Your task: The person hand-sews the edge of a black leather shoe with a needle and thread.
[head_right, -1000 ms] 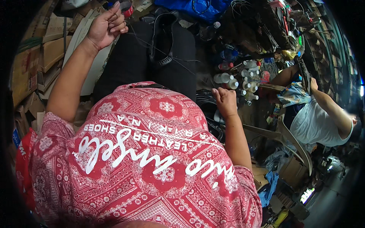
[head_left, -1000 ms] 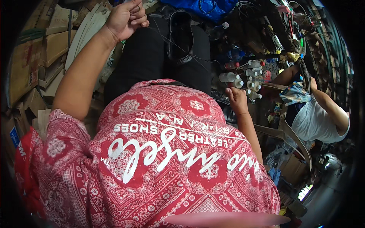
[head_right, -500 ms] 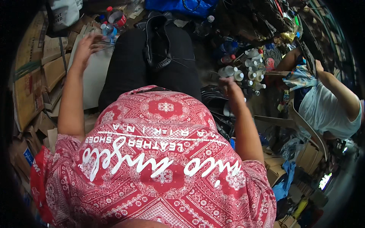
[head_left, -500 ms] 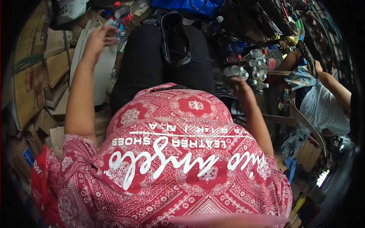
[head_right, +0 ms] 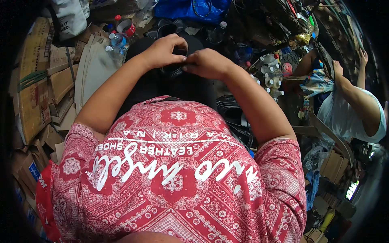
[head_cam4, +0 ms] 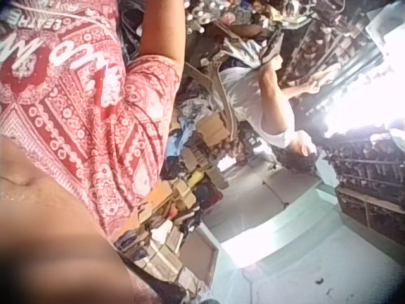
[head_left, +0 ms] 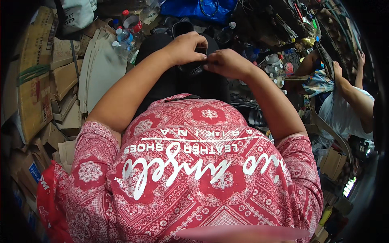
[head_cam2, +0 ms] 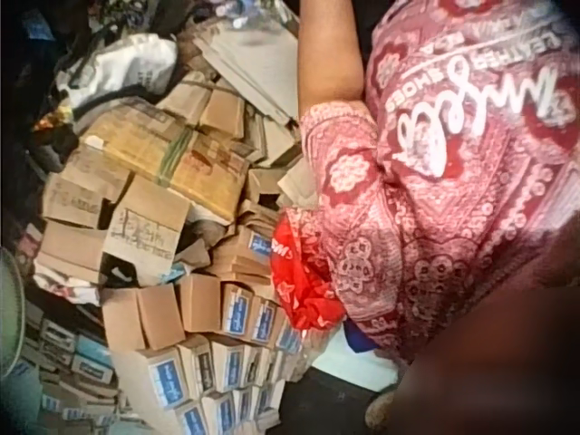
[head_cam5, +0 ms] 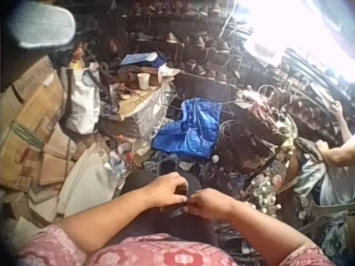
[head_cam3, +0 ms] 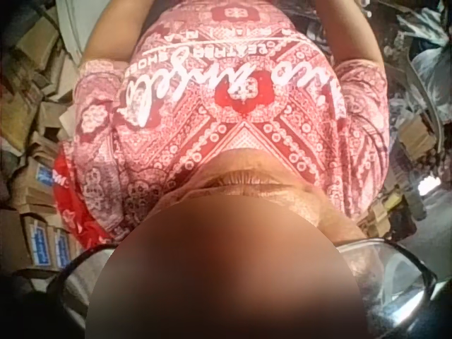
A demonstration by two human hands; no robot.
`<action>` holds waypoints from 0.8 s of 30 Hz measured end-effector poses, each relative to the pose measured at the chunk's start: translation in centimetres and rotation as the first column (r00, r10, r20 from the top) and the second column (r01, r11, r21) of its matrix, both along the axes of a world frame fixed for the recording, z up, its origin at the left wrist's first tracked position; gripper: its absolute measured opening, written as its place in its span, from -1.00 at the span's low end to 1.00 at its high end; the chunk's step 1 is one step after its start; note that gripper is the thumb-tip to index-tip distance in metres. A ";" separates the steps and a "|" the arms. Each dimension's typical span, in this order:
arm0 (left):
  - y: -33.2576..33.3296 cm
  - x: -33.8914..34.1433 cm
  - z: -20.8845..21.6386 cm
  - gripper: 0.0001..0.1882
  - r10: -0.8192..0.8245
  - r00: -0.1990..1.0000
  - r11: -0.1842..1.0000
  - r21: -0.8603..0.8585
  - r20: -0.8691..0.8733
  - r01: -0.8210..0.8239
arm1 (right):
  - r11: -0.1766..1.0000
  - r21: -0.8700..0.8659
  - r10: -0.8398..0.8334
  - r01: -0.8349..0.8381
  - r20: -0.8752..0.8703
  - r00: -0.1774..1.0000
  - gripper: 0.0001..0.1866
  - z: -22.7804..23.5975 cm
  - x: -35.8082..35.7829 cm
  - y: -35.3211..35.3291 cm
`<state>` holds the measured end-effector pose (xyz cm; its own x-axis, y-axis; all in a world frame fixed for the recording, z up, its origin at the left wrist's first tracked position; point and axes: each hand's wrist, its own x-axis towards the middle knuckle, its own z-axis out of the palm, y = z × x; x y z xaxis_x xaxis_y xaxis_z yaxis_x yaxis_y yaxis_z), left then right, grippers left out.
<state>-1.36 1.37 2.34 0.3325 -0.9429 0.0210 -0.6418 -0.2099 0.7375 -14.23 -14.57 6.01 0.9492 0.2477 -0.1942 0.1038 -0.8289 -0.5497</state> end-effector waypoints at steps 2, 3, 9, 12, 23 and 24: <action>-0.3 0.2 -0.6 -0.66 0.007 0.999 1.000 -0.004 -0.042 -0.008 | 0.998 0.059 0.030 -0.028 -0.033 0.999 -0.72 -0.5 -0.1 0.0; -0.5 0.2 -0.7 -0.66 0.005 0.996 1.000 -0.010 -0.089 -0.006 | 0.998 0.060 0.033 -0.031 -0.033 0.999 -0.72 -0.8 -0.5 0.0; -0.8 0.0 -0.9 -0.66 -0.011 0.988 1.000 -0.014 -0.156 0.009 | 0.956 0.197 -0.202 0.218 -0.102 0.974 -0.83 0.3 -3.6 0.9; -1.0 0.0 -0.8 -0.65 0.010 0.995 1.000 0.000 -0.103 -0.010 | 0.908 0.317 -0.253 0.274 -0.108 0.962 -0.80 1.9 -5.8 1.0; 0.3 2.0 -0.1 -0.80 -0.156 0.956 0.986 0.024 -0.249 0.168 | 0.899 0.223 -0.379 0.376 -0.029 0.925 -0.76 2.1 -4.2 0.9; 0.5 2.3 -0.1 -0.82 -0.191 0.945 0.979 0.021 -0.264 0.204 | 0.902 0.220 -0.374 0.372 -0.032 0.927 -0.76 1.9 -3.8 1.0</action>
<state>0.91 1.83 2.27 0.1277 -0.9879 -0.0878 -0.4618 -0.1375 0.8763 -18.06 -13.59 7.93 0.9822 -0.0899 -0.1650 -0.1824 -0.6681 -0.7213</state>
